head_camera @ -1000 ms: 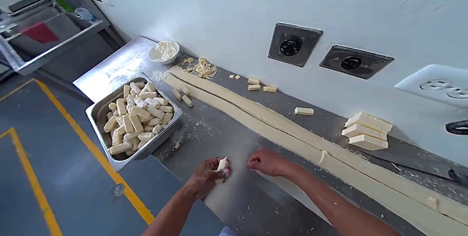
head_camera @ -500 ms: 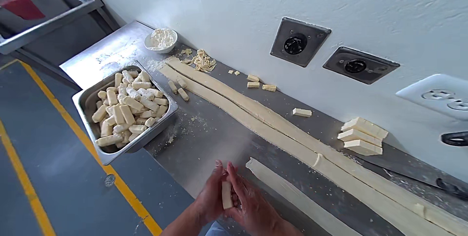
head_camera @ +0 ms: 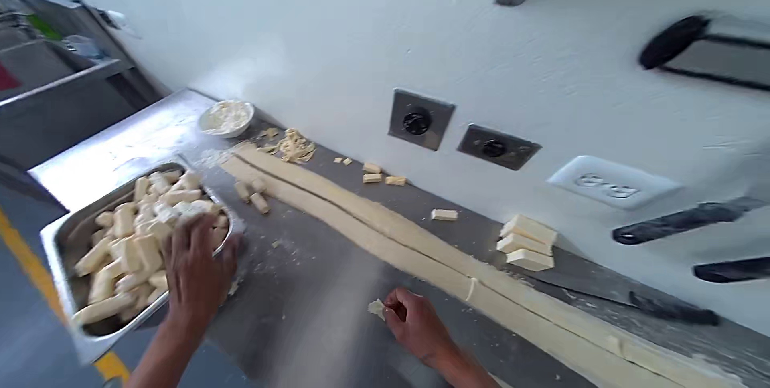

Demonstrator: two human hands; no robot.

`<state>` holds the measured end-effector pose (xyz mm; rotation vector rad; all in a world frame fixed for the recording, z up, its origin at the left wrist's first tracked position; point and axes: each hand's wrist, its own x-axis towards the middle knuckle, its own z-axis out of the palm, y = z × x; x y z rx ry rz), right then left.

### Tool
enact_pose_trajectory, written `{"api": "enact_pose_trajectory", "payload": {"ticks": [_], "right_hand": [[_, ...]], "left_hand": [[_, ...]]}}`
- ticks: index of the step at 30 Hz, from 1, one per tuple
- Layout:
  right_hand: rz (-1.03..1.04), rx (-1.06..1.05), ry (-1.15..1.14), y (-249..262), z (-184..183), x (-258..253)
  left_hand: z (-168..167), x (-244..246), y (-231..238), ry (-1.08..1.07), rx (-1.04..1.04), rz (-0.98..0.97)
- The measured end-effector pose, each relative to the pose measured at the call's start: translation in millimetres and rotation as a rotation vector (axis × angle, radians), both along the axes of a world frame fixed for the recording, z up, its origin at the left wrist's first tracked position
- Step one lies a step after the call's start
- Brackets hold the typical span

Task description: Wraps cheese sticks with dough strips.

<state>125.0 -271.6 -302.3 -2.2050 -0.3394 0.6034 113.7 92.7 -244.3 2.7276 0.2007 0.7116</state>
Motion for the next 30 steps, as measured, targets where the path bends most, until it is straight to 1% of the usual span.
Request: {"api": "enact_pose_trajectory", "payload": {"ticks": [1,2,3,4,5,6,7,8,10,11,13,15,16,17,19,21,23,24,27,28,30], "right_hand": [[-0.033,0.072,0.03,-4.0,7.4,3.1],[-0.042,0.129,0.057,-6.9,16.5,6.0],[-0.032,0.172,0.08,-8.6,26.5,9.0],[-0.005,0.196,0.09,-9.2,35.4,12.0],[0.031,0.203,0.099,-8.7,43.2,15.3],[0.073,0.195,0.114,-7.7,49.7,19.3],[0.115,0.17,0.135,-6.3,54.3,24.6],[0.149,0.138,0.156,-5.3,57.4,31.4],[0.173,0.089,0.199,-6.9,58.1,49.7],[0.168,0.068,0.203,-9.5,56.1,62.3],[0.139,-0.048,0.111,-17.4,49.0,91.5],[0.088,-0.265,-0.14,-31.2,33.0,123.9],[0.058,-0.339,-0.276,-40.9,21.3,139.6],[0.029,-0.388,-0.364,-50.9,9.4,153.7],[-0.011,-0.467,-0.4,-64.2,-7.1,170.3],[-0.036,-0.45,-0.442,-69.5,-13.2,170.0],[-0.088,-0.355,-0.519,-65.6,-8.4,151.2],[-0.11,-0.279,-0.542,-58.2,-2.1,132.8],[-0.091,-0.088,-0.407,-20.4,13.0,51.8],[-0.085,-0.006,-0.388,-6.5,10.6,24.4],[-0.124,0.123,-0.437,19.6,-7.7,-14.6]], "left_hand": [[-9.6,-10.9,-28.4,0.011,-0.089,-0.096],[-22.1,-22.2,-62.0,0.07,-0.24,-0.207],[-36.0,-32.1,-98.6,0.173,-0.447,-0.331],[-51.2,-39.8,-134.5,0.298,-0.693,-0.462],[-68.4,-45.8,-169.1,0.372,-0.958,-0.568],[-83.5,-50.4,-201.3,0.396,-1.236,-0.603],[-88.2,-53.3,-230.0,0.389,-1.488,-0.54],[-88.5,-53.0,-251.9,0.368,-1.678,-0.441],[-81.9,-47.1,-275.3,0.37,-1.879,-0.204],[-77.6,-43.1,-277.9,0.382,-1.932,-0.123],[-73.3,-40.2,-272.3,0.401,-1.999,-0.055],[-69.1,-38.8,-262.6,0.429,-2.055,0.021],[-66.9,-37.7,-258.4,0.442,-2.076,0.058],[-65.9,-36.8,-254.4,0.446,-2.094,0.083],[-66.0,-35.4,-246.1,0.431,-2.113,0.123],[-68.1,-32.0,-236.9,0.402,-2.099,0.185],[-72.4,-26.3,-227.0,0.345,-2.071,0.236],[-75.0,-23.6,-221.8,0.314,-2.048,0.251],[-83.9,-18.0,-206.5,0.24,-1.972,0.264],[-85.9,-17.6,-203.3,0.231,-1.952,0.269],[-88.1,-18.6,-200.3,0.237,-1.932,0.285]]}}
